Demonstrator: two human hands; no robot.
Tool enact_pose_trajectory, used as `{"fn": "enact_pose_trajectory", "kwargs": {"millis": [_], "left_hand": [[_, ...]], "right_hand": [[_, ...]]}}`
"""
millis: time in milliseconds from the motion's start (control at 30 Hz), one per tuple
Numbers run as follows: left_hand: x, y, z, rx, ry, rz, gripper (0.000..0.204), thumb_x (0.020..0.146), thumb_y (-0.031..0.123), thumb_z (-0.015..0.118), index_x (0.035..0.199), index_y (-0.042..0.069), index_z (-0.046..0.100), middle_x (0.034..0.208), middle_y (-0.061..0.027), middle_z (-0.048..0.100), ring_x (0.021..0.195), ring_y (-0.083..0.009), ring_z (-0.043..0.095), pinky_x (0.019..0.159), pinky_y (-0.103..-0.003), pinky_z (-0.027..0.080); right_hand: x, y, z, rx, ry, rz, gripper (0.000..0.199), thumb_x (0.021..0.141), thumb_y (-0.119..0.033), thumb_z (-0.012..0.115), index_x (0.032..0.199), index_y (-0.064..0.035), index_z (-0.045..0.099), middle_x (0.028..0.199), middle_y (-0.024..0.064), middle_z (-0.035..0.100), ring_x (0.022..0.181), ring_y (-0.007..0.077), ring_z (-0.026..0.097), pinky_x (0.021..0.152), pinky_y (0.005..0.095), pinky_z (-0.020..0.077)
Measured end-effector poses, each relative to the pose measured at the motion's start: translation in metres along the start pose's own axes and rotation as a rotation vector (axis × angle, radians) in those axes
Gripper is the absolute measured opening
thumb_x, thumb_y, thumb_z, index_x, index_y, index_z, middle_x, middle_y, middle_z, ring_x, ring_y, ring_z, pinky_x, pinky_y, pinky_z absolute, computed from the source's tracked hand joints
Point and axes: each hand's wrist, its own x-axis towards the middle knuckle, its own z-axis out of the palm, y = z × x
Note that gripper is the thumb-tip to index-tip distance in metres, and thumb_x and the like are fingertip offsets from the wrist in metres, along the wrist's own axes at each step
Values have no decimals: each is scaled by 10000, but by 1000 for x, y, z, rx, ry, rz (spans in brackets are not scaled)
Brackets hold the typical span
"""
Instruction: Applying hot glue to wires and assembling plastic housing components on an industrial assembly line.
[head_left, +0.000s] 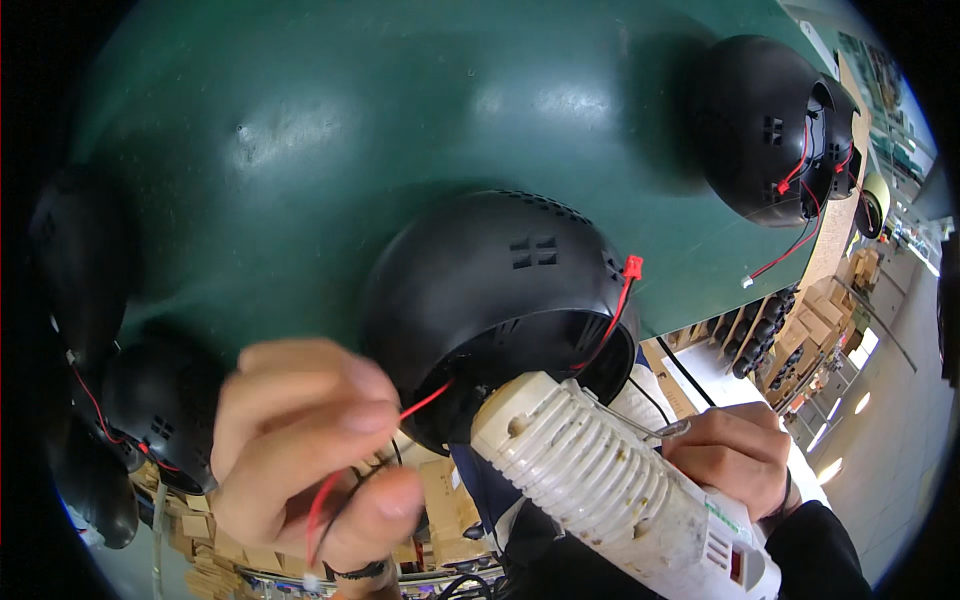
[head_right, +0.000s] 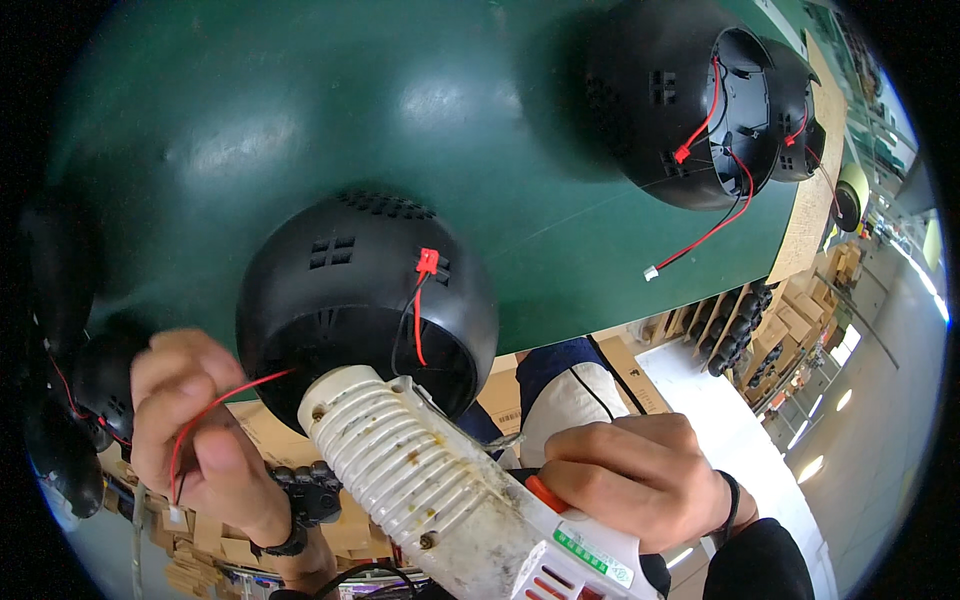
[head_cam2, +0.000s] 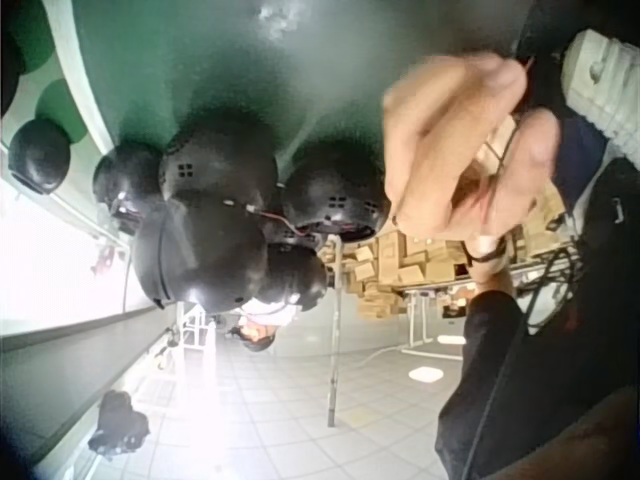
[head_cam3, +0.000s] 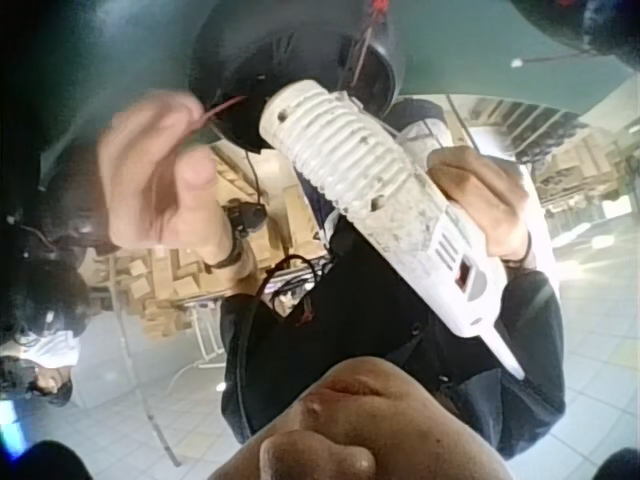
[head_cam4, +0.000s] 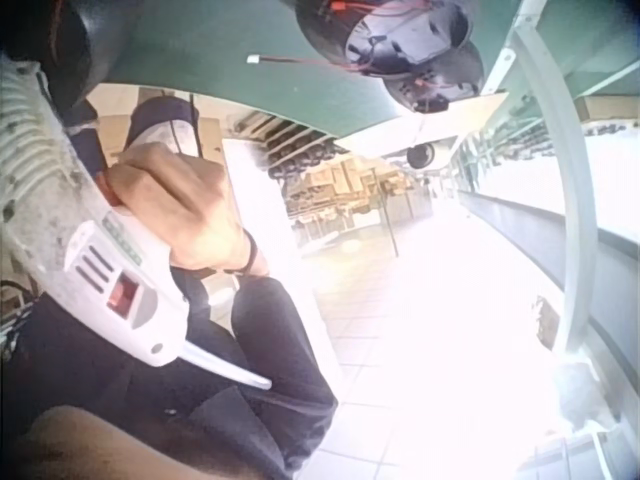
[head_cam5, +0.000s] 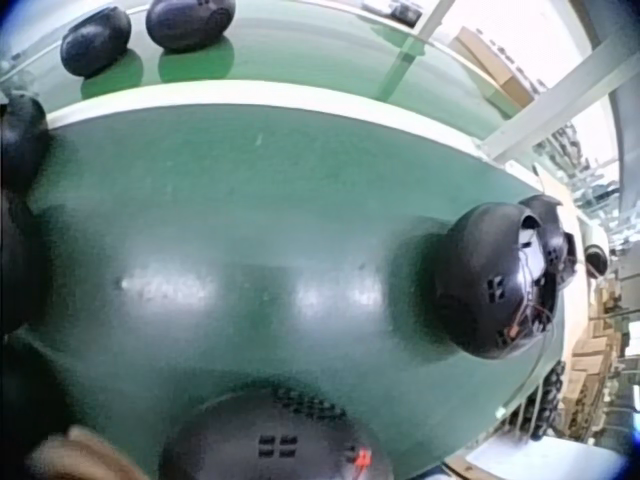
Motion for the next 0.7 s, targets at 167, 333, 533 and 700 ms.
{"fn": "enact_pose_trajectory", "kwargs": {"millis": [167, 333, 533, 700], "left_hand": [[-10, -13, 16, 144, -79, -14, 1187, 601, 337, 942, 1521, 50, 249, 1461, -286, 385, 1309, -461, 433, 1071, -515, 388], [-44, 18, 69, 313, 217, -346, 1420, 550, 57, 959, 1578, 94, -20, 1552, -279, 213, 1385, -426, 365, 1039, -525, 452], [-72, 42, 84, -52, 505, -724, 1095, 738, 90, 818, 1539, -41, 83, 1426, -256, 396, 1262, -317, 483, 909, -404, 522], [-7, 26, 50, 93, 379, -440, 809, 756, 45, 774, 1450, -44, 369, 1242, -204, 563, 1069, -261, 578, 847, -355, 508]], "right_hand": [[-14, -5, -11, 22, 85, -9, 120, 816, -123, 723, 874, -25, 687, 1002, 199, 717, 528, 199, 667, 470, 279, 539], [-38, 1, -10, 85, 185, -1, 126, 833, -163, 727, 848, -46, 682, 988, 185, 731, 581, 207, 707, 470, 284, 549], [-42, 4, -19, 104, 175, 23, 172, 840, -171, 731, 893, -12, 694, 980, 194, 718, 627, 224, 722, 528, 289, 580], [-36, -2, -18, 20, 251, 73, 163, 850, -160, 715, 884, -5, 683, 931, 163, 705, 634, 207, 709, 534, 284, 571]]}}
